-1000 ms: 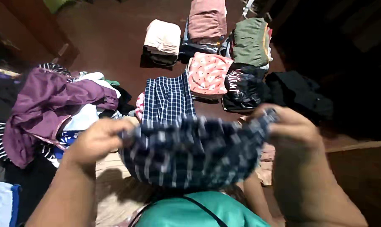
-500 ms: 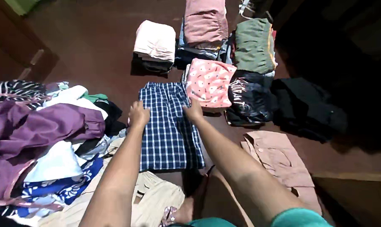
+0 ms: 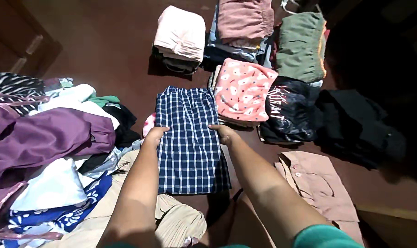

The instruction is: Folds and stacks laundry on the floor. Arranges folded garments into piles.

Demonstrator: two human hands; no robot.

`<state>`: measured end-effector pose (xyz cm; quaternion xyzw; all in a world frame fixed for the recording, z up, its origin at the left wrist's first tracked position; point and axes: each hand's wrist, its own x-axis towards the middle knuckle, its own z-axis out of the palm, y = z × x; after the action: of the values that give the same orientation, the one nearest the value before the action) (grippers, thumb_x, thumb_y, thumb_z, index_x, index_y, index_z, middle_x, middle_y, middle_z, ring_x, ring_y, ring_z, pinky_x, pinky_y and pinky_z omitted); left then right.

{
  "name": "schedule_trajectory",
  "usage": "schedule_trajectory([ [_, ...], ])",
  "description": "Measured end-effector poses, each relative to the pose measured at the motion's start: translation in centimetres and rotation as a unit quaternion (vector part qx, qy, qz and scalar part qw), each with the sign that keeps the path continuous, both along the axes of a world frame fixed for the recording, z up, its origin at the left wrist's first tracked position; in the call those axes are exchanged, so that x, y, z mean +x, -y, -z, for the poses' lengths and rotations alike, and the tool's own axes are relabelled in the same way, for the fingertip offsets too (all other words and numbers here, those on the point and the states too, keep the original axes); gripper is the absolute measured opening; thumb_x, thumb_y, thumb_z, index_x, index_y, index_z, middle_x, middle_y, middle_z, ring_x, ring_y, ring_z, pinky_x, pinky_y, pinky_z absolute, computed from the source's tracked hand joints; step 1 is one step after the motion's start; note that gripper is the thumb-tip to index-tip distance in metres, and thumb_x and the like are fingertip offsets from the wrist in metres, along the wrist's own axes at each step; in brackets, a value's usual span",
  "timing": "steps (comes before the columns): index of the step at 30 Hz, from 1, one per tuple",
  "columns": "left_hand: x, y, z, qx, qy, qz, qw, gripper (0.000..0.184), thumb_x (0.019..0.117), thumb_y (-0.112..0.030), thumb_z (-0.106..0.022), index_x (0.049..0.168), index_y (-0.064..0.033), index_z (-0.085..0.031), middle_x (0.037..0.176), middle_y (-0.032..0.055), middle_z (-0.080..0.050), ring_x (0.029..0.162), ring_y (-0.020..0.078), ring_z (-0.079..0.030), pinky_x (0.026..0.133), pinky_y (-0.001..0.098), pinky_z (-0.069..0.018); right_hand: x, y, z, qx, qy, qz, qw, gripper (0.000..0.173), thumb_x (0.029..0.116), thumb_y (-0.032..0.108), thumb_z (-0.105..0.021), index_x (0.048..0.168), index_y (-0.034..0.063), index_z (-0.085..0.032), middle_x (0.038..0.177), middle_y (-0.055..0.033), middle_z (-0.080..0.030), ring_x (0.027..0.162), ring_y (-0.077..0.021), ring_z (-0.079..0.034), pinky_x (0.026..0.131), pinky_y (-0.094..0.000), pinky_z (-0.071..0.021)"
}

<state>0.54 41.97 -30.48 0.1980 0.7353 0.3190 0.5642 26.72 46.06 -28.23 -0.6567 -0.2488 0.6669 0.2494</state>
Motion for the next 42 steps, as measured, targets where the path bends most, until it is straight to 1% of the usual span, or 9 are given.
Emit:
schedule_trajectory([
  [6,-1.8,1.9,-6.7,0.205,0.155,0.015,0.966,0.020,0.1050,-0.015,-0.052,0.122,-0.0058,-0.056,0.091,0.0061,-0.071,0.078,0.0138,-0.071,0.072,0.0329,-0.0611,3.3,1.0,-3.5,0.193,-0.148,-0.022,0.970,0.015,0.1011,0.011,-0.046,0.110,0.0092,-0.059,0.083,-0.0016,-0.070,0.072,-0.0102,-0.069,0.067,-0.0291,-0.0600],
  [17,-5.2,-3.5,-27.8,0.515,-0.049,0.066,0.853,0.018,0.1031,-0.009,-0.054,0.121,-0.0068,-0.054,0.097,-0.0010,-0.069,0.089,0.0067,-0.070,0.081,0.0262,-0.0602,0.7,-6.1,-21.0,0.522,-0.204,-0.066,0.826,0.030,0.0945,0.000,-0.054,0.124,0.0056,-0.051,0.107,-0.0059,-0.069,0.101,-0.0175,-0.068,0.093,-0.0401,-0.0575],
  [21,-6.2,1.6,-23.1,0.537,-0.088,0.114,0.831,0.028,0.0921,-0.009,-0.061,0.120,-0.0106,-0.058,0.101,-0.0076,-0.069,0.095,0.0030,-0.068,0.089,0.0286,-0.0589,1.9,-2.4,-17.4,0.541,-0.198,-0.108,0.810,0.027,0.0888,0.009,-0.057,0.116,0.0110,-0.058,0.104,0.0024,-0.070,0.100,-0.0109,-0.067,0.093,-0.0371,-0.0568],
  [24,-5.3,9.2,-14.6,0.391,-0.064,0.107,0.912,0.038,0.0849,-0.006,-0.067,0.122,-0.0074,-0.059,0.101,-0.0013,-0.071,0.092,0.0073,-0.069,0.085,0.0324,-0.0602,3.5,3.9,-10.5,0.431,-0.155,-0.135,0.879,0.020,0.0918,0.018,-0.056,0.111,0.0154,-0.062,0.097,0.0082,-0.072,0.092,-0.0052,-0.068,0.085,-0.0323,-0.0590],
  [28,-5.7,16.8,-3.4,0.111,0.023,0.181,0.977,0.038,0.0926,0.005,-0.058,0.130,0.0033,-0.054,0.113,0.0102,-0.067,0.097,0.0140,-0.067,0.088,0.0348,-0.0582,4.3,11.6,-1.0,0.124,0.024,-0.197,0.972,0.028,0.1029,0.007,-0.053,0.128,-0.0061,-0.055,0.109,-0.0123,-0.066,0.094,-0.0142,-0.064,0.089,-0.0330,-0.0536],
  [32,-4.9,16.9,-4.1,0.085,0.083,0.166,0.979,0.041,0.1054,-0.014,-0.045,0.145,-0.0027,-0.043,0.116,0.0101,-0.064,0.097,0.0147,-0.065,0.086,0.0347,-0.0557,3.1,13.6,1.1,0.044,0.050,-0.131,0.989,0.031,0.1052,0.010,-0.049,0.133,-0.0040,-0.053,0.114,-0.0156,-0.063,0.098,-0.0182,-0.063,0.088,-0.0359,-0.0525],
  [35,-3.6,15.3,-5.3,0.067,0.050,0.104,0.991,0.046,0.1034,-0.010,-0.057,0.146,-0.0016,-0.042,0.121,0.0173,-0.064,0.101,0.0209,-0.068,0.087,0.0390,-0.0583,2.8,13.6,0.0,0.063,0.028,-0.106,0.992,0.037,0.1102,0.022,-0.045,0.135,-0.0041,-0.052,0.120,-0.0160,-0.063,0.102,-0.0178,-0.063,0.091,-0.0344,-0.0519],
  [39,-2.6,14.8,-3.9,0.013,-0.093,0.105,0.990,0.050,0.0975,0.002,-0.058,0.146,0.0016,-0.044,0.133,0.0251,-0.058,0.115,0.0297,-0.063,0.097,0.0452,-0.0530,2.7,15.2,-0.5,0.004,0.136,-0.117,0.984,0.038,0.1095,0.021,-0.046,0.138,-0.0035,-0.051,0.127,-0.0221,-0.059,0.110,-0.0277,-0.060,0.094,-0.0438,-0.0492],
  [42,-2.4,14.6,-3.8,-0.012,-0.302,0.161,0.939,0.064,0.1003,-0.014,-0.059,0.157,-0.0034,-0.032,0.144,0.0309,-0.051,0.132,0.0457,-0.053,0.107,0.0622,-0.0434,2.9,15.1,-0.1,0.097,0.332,-0.177,0.921,0.058,0.1008,0.016,-0.057,0.153,0.0021,-0.037,0.148,-0.0246,-0.048,0.135,-0.0377,-0.051,0.110,-0.0543,-0.0428],
])
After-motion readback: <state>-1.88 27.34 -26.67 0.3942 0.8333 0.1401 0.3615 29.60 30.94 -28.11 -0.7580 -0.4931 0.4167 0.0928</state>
